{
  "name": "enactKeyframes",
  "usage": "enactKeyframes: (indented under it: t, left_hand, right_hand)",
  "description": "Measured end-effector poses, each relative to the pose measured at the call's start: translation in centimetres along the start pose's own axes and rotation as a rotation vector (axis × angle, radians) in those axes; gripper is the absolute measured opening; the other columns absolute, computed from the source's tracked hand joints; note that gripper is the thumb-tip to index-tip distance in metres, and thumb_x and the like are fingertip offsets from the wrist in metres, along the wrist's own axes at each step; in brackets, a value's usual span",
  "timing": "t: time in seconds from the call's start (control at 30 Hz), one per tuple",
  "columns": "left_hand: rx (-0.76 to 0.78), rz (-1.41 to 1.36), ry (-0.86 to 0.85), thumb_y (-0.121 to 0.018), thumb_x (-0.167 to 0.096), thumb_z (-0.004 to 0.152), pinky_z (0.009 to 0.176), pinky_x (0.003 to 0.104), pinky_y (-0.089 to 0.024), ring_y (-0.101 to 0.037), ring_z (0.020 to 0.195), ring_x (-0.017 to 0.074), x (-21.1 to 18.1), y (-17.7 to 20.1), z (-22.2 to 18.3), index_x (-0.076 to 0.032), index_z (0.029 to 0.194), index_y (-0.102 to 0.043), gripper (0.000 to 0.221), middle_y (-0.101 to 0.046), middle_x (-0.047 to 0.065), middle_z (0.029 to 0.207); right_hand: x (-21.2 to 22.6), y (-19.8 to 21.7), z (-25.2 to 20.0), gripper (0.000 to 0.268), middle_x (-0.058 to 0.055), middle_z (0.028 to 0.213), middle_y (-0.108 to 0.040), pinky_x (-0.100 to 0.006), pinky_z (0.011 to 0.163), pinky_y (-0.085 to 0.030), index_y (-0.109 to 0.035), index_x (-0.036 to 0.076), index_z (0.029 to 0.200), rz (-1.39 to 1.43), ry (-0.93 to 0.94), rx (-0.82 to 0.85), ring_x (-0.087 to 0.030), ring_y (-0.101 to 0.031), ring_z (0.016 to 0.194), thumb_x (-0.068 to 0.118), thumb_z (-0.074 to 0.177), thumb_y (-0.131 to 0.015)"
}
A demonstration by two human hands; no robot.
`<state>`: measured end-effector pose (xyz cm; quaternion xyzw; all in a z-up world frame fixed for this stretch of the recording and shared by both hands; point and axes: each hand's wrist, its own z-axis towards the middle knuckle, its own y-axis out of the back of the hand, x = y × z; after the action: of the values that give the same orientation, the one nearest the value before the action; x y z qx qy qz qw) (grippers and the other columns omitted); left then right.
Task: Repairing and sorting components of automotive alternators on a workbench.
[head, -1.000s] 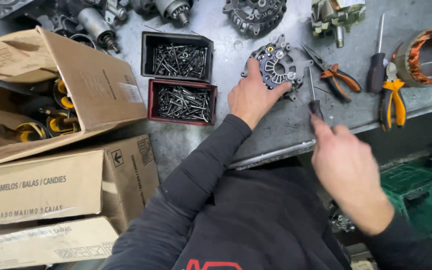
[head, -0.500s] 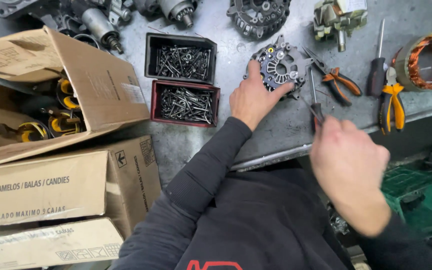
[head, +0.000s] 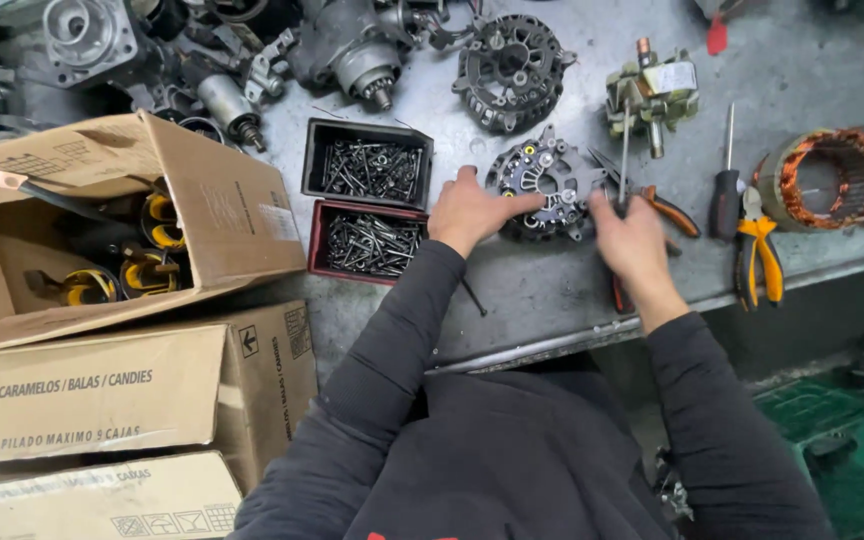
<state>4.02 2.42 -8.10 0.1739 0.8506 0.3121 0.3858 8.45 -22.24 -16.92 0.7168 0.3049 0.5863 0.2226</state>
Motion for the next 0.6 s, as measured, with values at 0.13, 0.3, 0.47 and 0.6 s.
enactKeyframes:
  t: [0.13,0.3,0.47,0.6]
  left_hand:
    - [0.091,-0.101,-0.049,-0.085,-0.069,0.049,0.1,0.039,-0.054,-0.069,0.116,0.0331,1.7,-1.5,1.5,0.004,0.138,-0.053,0.119,-0.07,0.023,0.128]
    - [-0.098,-0.332,-0.324,-0.1,-0.05,0.046,0.106,0.038,-0.05,-0.063,0.125,0.0323,3.2,-1.7,-0.4,0.002,0.15,-0.043,0.13,-0.061,0.022,0.137]
    - [-0.423,-0.383,-0.852,-0.103,-0.031,0.061,0.109,0.039,-0.054,-0.057,0.132,0.0327,-0.2,5.0,-4.6,-0.012,0.157,-0.038,0.118,-0.047,0.019,0.146]
    - [-0.614,-0.363,-1.469,-0.096,-0.009,0.091,0.103,0.034,-0.06,-0.056,0.134,0.0279,-2.7,10.0,-5.2,-0.026,0.158,-0.036,0.092,-0.031,0.016,0.156]
  right_hand:
    - [2.8,-0.4,-1.2,0.037,-0.012,0.098,-0.075,-0.035,0.076,-0.053,-0.07,-0.003,0.104,0.291,-0.106,0.027,-0.02,-0.067,0.086,0.028,0.09,-0.081]
    - [2.8,-0.5,-3.1,0.033,-0.003,0.102,-0.069,-0.031,0.073,-0.053,-0.056,0.008,0.096,0.781,-0.172,0.029,-0.014,-0.063,0.086,0.004,0.083,-0.086]
    - [9.1,6.2,-5.0,0.051,-0.004,0.12,-0.059,-0.032,0.096,-0.054,-0.045,0.013,0.099,1.051,0.387,-0.055,-0.014,-0.06,0.111,-0.011,0.078,-0.085]
    - [16.4,12.7,-5.3,0.03,-0.011,0.13,-0.06,-0.035,0.108,-0.053,-0.042,0.013,0.1,0.977,0.835,-0.066,-0.019,-0.06,0.12,-0.001,0.097,-0.069]
